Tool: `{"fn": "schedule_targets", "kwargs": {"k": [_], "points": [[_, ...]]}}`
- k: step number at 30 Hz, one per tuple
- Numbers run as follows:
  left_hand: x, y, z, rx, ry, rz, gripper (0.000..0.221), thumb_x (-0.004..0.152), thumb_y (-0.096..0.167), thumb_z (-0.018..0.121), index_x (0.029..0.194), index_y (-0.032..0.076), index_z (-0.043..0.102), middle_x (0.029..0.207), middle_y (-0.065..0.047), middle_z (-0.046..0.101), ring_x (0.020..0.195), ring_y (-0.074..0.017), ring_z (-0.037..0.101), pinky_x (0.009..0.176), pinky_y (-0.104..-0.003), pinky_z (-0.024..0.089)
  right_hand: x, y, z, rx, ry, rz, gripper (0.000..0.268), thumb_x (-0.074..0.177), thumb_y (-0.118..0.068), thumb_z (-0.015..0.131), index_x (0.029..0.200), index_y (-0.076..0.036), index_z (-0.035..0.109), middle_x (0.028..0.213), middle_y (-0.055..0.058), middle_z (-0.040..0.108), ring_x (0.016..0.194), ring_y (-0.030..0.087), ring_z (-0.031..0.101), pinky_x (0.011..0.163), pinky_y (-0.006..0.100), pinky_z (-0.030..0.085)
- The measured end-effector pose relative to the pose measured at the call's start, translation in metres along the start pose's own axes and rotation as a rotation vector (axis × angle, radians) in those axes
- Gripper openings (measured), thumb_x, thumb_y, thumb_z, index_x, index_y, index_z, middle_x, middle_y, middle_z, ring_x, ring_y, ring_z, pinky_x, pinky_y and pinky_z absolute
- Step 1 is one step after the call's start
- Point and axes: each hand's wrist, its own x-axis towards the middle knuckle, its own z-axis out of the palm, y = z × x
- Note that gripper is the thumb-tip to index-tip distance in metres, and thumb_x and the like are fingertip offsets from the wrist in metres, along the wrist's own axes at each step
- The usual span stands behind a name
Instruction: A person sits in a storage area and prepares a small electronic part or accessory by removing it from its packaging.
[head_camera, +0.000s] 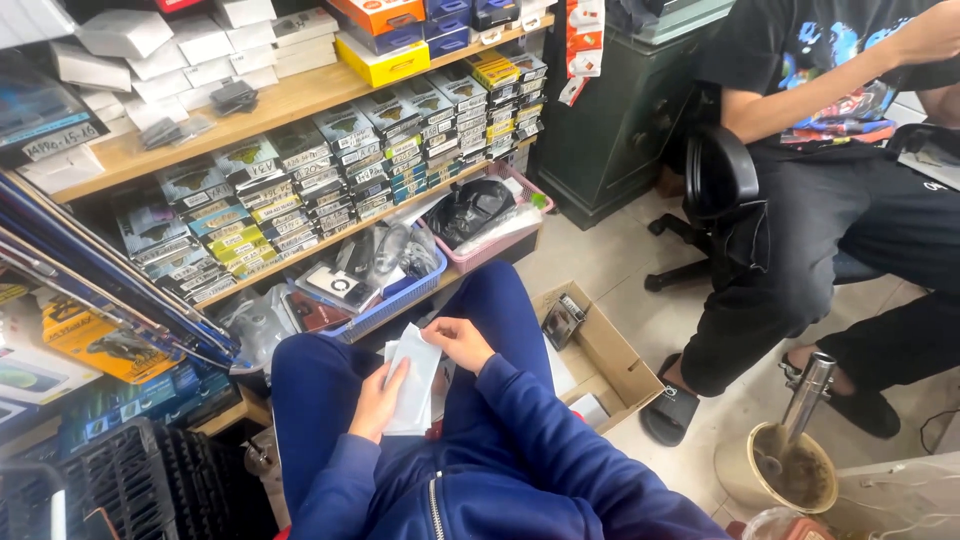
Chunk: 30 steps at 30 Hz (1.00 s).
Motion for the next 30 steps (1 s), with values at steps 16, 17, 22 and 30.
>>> {"fn": "schedule_targets", "kwargs": {"k": [16,17,22,30], "points": [[-0.005,0.014,-0.001,-0.016,0.047,0.005,0.049,0.098,0.048,0.070,0.128,0.009,0.074,0.118,-0.013,0.074,0.115,-0.0235,0.062,0.104,-0.045,0.047,0.009,0.004,0.004,0.141,0.120,0.009,0.031,0.096,-0.036,0.075,0.074,-0.016,0.069,0.056,0.002,0.056,0.054,0.011,0.049,0.058,0.024,0.038],[-0.003,0.012,-0.001,-0.003,0.044,-0.005,0.051,0.098,0.049,0.070,0.131,0.009,0.073,0.122,-0.014,0.073,0.118,-0.0246,0.063,0.105,-0.045,0.046,0.014,0.010,0.002,0.141,0.155,0.003,0.034,0.097,-0.039,0.074,0.073,-0.016,0.068,0.054,0.002,0.057,0.054,0.011,0.050,0.057,0.023,0.038],[0.002,0.016,-0.005,-0.060,0.017,-0.075,0.044,0.095,0.034,0.064,0.124,0.003,0.075,0.110,-0.008,0.078,0.096,-0.0149,0.067,0.080,-0.030,0.052,-0.002,-0.026,-0.011,0.460,0.306,-0.076,0.036,0.101,-0.032,0.066,0.074,-0.013,0.052,0.062,0.001,0.050,0.053,0.009,0.047,0.058,0.024,0.040],[0.000,0.021,-0.004,-0.152,0.031,-0.126,0.045,0.099,0.034,0.059,0.127,0.002,0.073,0.111,-0.011,0.076,0.098,-0.0177,0.067,0.082,-0.031,0.052,0.016,0.010,-0.008,0.497,0.239,-0.088,0.028,0.102,-0.032,0.065,0.084,-0.013,0.056,0.067,0.002,0.057,0.052,0.008,0.050,0.053,0.023,0.041]]}}
